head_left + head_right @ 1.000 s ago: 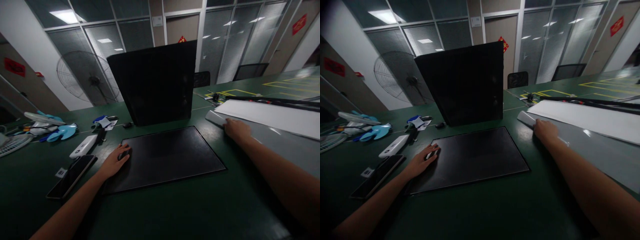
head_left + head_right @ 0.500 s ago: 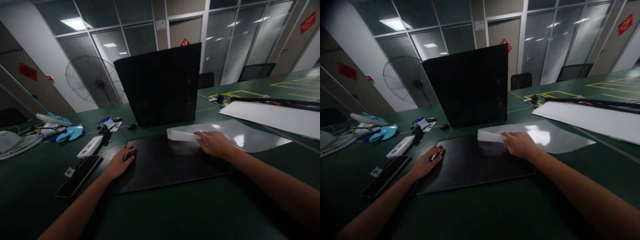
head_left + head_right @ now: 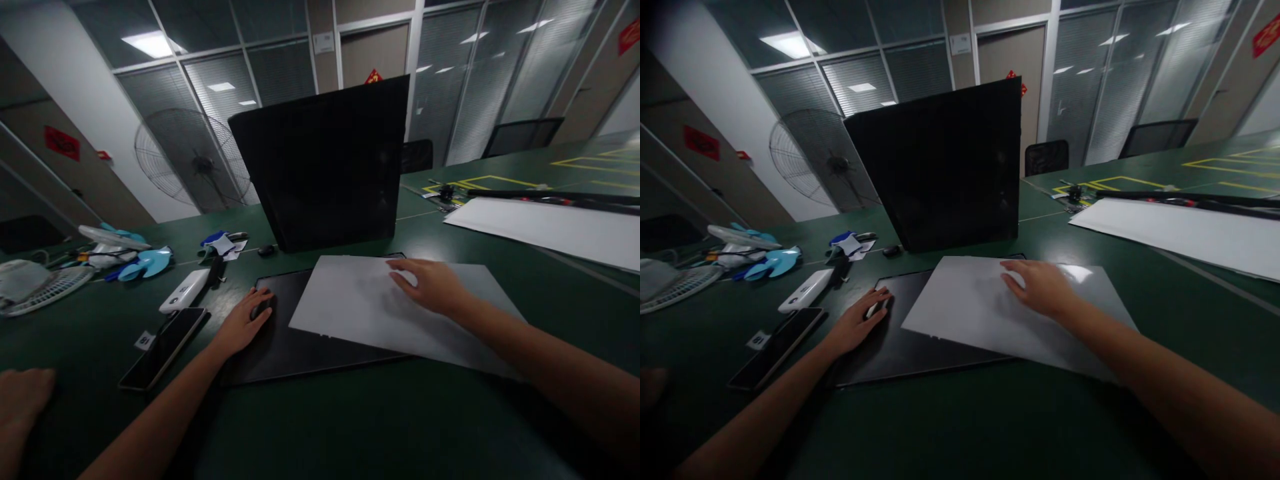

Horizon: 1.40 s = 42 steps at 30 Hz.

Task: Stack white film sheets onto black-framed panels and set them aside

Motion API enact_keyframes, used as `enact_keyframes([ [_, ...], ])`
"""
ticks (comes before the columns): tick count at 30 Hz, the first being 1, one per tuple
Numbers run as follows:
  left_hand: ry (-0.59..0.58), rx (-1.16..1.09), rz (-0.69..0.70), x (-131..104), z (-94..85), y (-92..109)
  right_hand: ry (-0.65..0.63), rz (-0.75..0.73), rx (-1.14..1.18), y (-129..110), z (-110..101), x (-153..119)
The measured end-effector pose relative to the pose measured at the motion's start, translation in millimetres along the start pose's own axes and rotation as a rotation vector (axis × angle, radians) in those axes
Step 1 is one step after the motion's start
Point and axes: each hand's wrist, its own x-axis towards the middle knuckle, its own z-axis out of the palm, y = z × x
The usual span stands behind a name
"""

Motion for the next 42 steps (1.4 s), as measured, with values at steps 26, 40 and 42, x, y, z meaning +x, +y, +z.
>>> enact_keyframes([
  [26,0.033,-0.126,0.027,2,3.8,-13,-0.155,-0.253,0.090,1,21,1],
  [40,0.086,-0.129,-0.073,6,9.0,-19,-0.124,0.162,-0.009,122,57,15],
  [42,0.083,-0.116,-0.088,6,7.6,-17,-0.134,0.187,-0.022,122,60,20],
])
